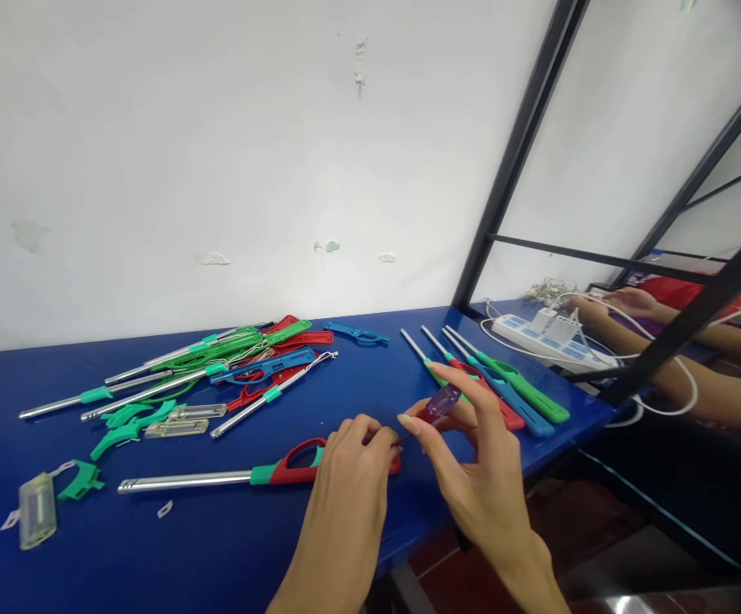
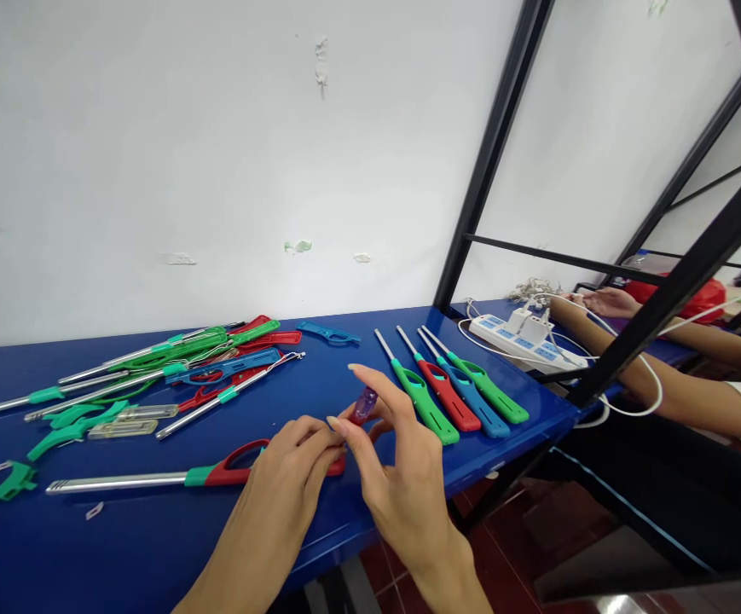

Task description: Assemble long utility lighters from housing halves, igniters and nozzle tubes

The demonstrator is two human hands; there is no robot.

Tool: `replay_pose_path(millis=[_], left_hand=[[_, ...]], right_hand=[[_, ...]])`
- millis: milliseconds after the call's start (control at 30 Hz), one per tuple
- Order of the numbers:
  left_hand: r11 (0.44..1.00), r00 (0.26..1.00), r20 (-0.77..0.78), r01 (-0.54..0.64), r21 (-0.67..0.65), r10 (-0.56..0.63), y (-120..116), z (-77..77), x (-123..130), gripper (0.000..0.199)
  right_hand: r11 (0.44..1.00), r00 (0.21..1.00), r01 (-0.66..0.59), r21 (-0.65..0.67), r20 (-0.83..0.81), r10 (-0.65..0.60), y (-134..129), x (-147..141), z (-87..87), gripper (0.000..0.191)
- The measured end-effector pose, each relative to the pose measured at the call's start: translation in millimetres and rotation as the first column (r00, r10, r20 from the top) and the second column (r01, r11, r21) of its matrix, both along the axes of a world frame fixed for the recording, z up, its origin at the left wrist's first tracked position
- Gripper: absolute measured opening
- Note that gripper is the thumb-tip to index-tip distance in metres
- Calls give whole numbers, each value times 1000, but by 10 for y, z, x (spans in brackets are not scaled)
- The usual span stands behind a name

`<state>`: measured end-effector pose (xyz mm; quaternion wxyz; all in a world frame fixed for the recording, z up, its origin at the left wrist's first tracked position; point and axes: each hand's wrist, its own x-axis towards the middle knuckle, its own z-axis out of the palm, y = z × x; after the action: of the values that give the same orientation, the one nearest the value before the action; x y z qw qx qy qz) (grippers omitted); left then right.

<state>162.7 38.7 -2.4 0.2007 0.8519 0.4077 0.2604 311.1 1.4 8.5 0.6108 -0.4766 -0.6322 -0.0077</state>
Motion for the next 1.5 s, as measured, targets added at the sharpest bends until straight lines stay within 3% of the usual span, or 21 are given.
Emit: replay_pose_path(millis=[267, 600, 767, 933, 1100, 1333, 1500], left_hand=[[1000, 999, 41, -11, 1, 11, 27, -89, 11, 46], [997, 998, 66, -8, 76, 3, -89, -96, 0, 32], [996, 1000, -1, -5, 93, 5, -82, -101, -12, 28], [990, 992, -117, -25, 137, 41, -89, 27, -115, 39], [989, 967, -248, -24, 146, 60, -80, 105, -172, 32], [991, 945, -317, -46, 128, 85, -173, 66, -171, 32], [989, 944, -307, -90, 113, 121, -161, 22, -413, 37]], right_hand=[[999, 1000, -26, -47, 1, 26, 24, 5, 5, 53], [999, 997, 44, -32, 59, -42, 84, 6, -3, 57], [999, 998, -18, -36, 58, 20, 51, 20, 51, 50], [995, 997, -63, -72, 29, 65, -2, 27, 70, 40], [996, 1000, -15, -84, -6, 14, -6, 16, 40, 31], [996, 993, -67, -66, -100, 61, 31, 44, 5, 33], [995, 997, -71, -73, -27, 69, -26, -80, 92, 37]])
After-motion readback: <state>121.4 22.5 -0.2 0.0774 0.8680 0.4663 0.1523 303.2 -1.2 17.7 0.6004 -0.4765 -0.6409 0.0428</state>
